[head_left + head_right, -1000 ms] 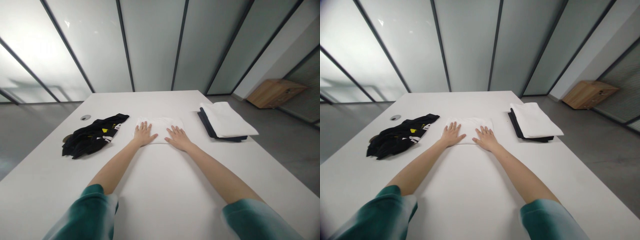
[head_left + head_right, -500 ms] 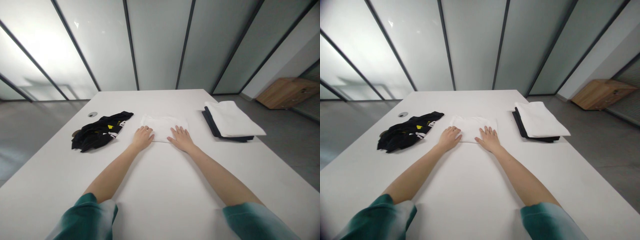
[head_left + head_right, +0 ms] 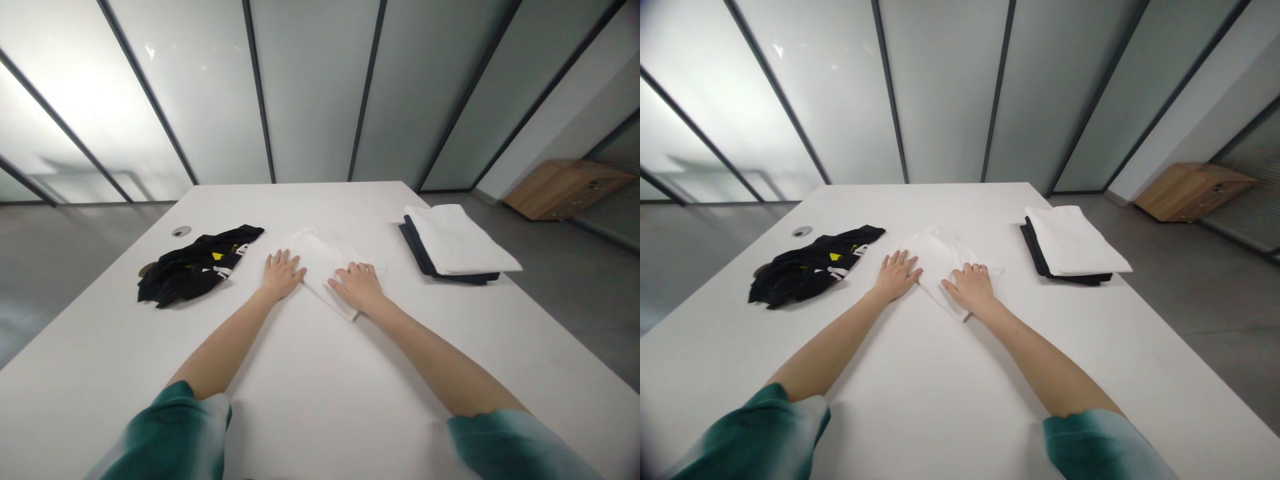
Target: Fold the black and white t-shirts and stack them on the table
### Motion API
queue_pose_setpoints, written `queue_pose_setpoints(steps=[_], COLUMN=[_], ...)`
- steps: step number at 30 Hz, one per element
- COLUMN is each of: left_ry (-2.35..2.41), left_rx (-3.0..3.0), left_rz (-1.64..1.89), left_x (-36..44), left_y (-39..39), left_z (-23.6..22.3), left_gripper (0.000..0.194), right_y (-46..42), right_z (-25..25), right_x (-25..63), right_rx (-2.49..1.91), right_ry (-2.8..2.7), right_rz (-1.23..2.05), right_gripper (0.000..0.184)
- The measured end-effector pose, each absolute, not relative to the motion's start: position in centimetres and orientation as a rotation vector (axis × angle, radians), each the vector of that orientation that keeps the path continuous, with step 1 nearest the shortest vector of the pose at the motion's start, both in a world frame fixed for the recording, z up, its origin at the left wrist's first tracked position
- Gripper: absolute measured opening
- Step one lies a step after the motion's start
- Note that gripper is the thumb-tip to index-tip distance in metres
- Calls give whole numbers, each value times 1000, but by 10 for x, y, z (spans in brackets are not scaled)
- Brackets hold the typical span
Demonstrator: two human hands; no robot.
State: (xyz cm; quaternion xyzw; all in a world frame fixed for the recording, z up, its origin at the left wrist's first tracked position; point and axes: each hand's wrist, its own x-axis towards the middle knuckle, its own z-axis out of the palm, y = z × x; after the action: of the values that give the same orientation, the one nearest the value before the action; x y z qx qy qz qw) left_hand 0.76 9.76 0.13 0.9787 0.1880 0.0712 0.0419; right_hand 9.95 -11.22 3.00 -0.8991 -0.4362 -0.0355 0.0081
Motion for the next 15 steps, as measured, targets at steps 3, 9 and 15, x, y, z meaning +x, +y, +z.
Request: queue_pose_setpoints(steps=[3,9,15], left_ry=[802,1017,1030], left_rx=[2925,2668,2597], left_rz=[317,400,411], left_x=[10,11,12], left_y=[111,121,122], left_z=[0,5,5], left_gripper=[61,57,48], right_y=[-111,-112,-114], right_z=[33,24,16], right_x=[96,116,143], right_rx=[-2634,-2606,-2826], right_ry=[-1522,-1195,-888], right_rz=[17,-94,55], right_gripper=[43,38,53])
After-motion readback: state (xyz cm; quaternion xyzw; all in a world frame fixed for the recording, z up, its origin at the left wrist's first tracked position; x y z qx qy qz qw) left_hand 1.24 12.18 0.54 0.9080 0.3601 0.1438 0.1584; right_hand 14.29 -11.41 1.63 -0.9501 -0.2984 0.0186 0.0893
